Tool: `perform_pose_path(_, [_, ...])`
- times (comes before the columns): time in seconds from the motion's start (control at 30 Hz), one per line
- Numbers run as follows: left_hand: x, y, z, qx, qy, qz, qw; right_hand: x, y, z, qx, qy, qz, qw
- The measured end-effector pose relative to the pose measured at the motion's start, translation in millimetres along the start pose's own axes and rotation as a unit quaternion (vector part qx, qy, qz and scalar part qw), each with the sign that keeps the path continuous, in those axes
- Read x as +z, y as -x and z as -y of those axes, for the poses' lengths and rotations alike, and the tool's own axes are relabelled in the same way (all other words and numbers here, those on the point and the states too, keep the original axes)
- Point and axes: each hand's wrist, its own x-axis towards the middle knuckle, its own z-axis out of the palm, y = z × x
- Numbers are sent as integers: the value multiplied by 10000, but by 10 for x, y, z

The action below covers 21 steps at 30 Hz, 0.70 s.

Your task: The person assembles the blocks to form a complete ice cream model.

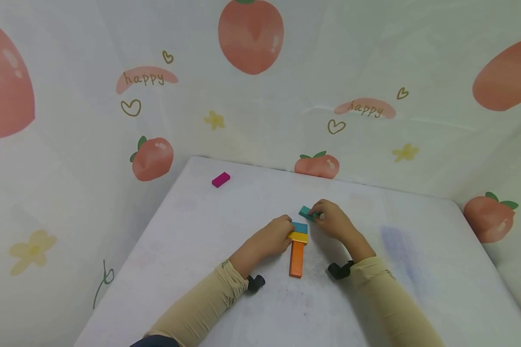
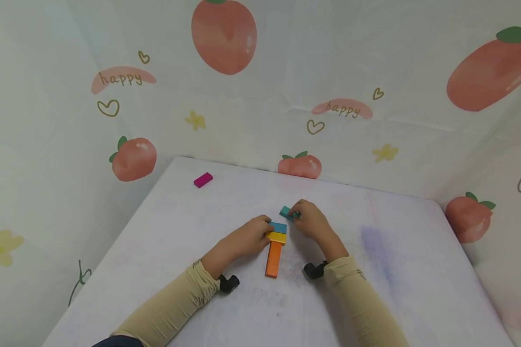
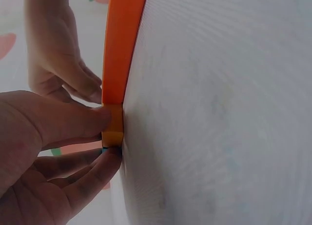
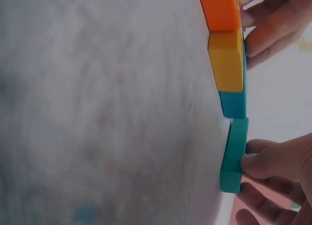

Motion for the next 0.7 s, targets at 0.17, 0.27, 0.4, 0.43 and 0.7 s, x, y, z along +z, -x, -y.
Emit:
perform_pose_path(0.17, [14,-14,15,29,-68,2,10000,15,11,53,-49,-63,71,9999])
perform_pose_path(0.27, [25,-25,25,61,-96,-22,9999,33,15,71,-33,-102,117,9999])
perform_pose_path(0.4, [25,-27,21,40,-24,-17,10000,62,20,91,-79,-143,164,9997])
perform_pose_path(0.43, [23,-25,19,22,19,-19,10000,67,23,99,-78,-160,177,9997])
perform_pose_path(0.7, [18,-16,13,-27,169,-48,9998,79,45,171,-359,-209,189,9990])
